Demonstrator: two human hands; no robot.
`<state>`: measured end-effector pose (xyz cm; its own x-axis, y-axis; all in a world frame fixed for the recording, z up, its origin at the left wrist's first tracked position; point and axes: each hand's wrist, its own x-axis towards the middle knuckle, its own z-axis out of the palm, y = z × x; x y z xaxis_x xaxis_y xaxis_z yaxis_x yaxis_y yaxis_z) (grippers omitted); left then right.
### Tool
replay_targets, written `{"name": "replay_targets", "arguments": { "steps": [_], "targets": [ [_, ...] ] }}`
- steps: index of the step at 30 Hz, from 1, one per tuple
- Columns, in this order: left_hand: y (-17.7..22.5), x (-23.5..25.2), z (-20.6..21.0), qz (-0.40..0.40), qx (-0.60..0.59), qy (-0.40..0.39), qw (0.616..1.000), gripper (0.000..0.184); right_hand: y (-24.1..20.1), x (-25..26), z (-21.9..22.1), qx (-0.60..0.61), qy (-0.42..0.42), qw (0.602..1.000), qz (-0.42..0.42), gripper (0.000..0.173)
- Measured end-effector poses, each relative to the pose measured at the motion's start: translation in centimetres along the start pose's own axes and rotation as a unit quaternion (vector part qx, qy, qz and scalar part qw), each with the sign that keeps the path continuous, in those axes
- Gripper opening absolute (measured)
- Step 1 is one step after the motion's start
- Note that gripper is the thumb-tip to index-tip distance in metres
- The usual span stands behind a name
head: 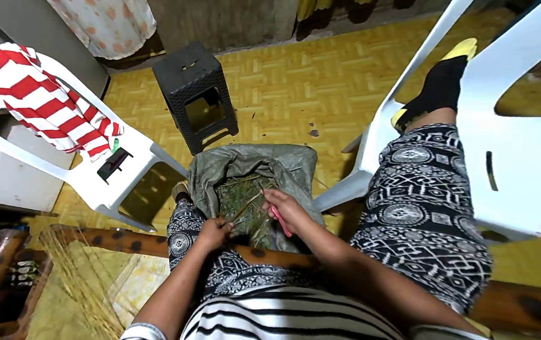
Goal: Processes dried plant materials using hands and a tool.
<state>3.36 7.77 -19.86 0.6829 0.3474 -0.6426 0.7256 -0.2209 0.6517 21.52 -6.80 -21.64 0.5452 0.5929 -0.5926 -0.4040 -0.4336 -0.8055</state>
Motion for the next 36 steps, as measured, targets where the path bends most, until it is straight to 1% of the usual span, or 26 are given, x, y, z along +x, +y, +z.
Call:
{"name": "replay_targets", "arguments": {
  "steps": [1,2,4,6,8,11,14,20,27,29,32,34,36],
  "targets": [
    [0.0,0.0,0.1,-0.002,0.006,0.01,1.0,0.031,-0.1,-0.3,0.1,-0.101,0.001,0.995,-0.026,0.037],
    [0.1,0.0,0.2,-0.004,0.021,0.024,0.999,0.031,-0.4,-0.8,0.2,-0.202,-0.009,0.978,-0.048,0.04],
    [0.8,0.0,0.3,-0.009,0.076,0.05,0.996,0.034,-0.5,-1.9,0.9,-0.346,-0.043,0.933,-0.091,0.045],
    [1.7,0.0,0.5,-0.02,0.14,0.064,0.988,0.037,-0.3,-2.9,2.0,-0.422,-0.075,0.895,-0.122,0.047],
    [2.5,0.1,0.6,-0.033,0.186,0.067,0.98,0.039,0.0,-3.7,3.1,-0.458,-0.099,0.873,-0.136,0.048],
    [3.2,0.1,0.8,-0.043,0.219,0.065,0.973,0.041,0.3,-3.9,3.7,-0.482,-0.104,0.858,-0.147,0.049],
    [3.3,0.1,1.0,-0.04,0.218,0.066,0.973,0.04,0.1,-3.6,3.7,-0.506,-0.099,0.846,-0.136,0.049],
    [3.1,-0.1,0.9,-0.031,0.203,0.062,0.977,0.039,0.2,-1.8,2.1,-0.539,-0.04,0.835,-0.105,0.049],
    [3.1,-0.6,0.5,-0.021,0.219,0.073,0.973,0.039,-0.9,-0.7,-0.1,-0.506,0.042,0.857,-0.081,0.046],
    [2.8,-0.7,0.3,-0.023,0.226,0.078,0.971,0.038,-1.4,-0.8,-0.3,-0.496,0.027,0.863,-0.086,0.046],
    [2.9,-0.4,0.6,-0.029,0.246,0.087,0.965,0.039,-1.8,-2.0,1.0,-0.485,-0.053,0.869,-0.086,0.048],
    [3.2,-0.4,0.9,-0.029,0.265,0.102,0.958,0.038,-1.5,-2.8,2.3,-0.485,-0.084,0.865,-0.093,0.048],
    [3.0,-0.3,1.3,-0.023,0.285,0.125,0.95,0.038,-1.2,-3.2,3.0,-0.497,-0.093,0.856,-0.103,0.047]
  ]
}}
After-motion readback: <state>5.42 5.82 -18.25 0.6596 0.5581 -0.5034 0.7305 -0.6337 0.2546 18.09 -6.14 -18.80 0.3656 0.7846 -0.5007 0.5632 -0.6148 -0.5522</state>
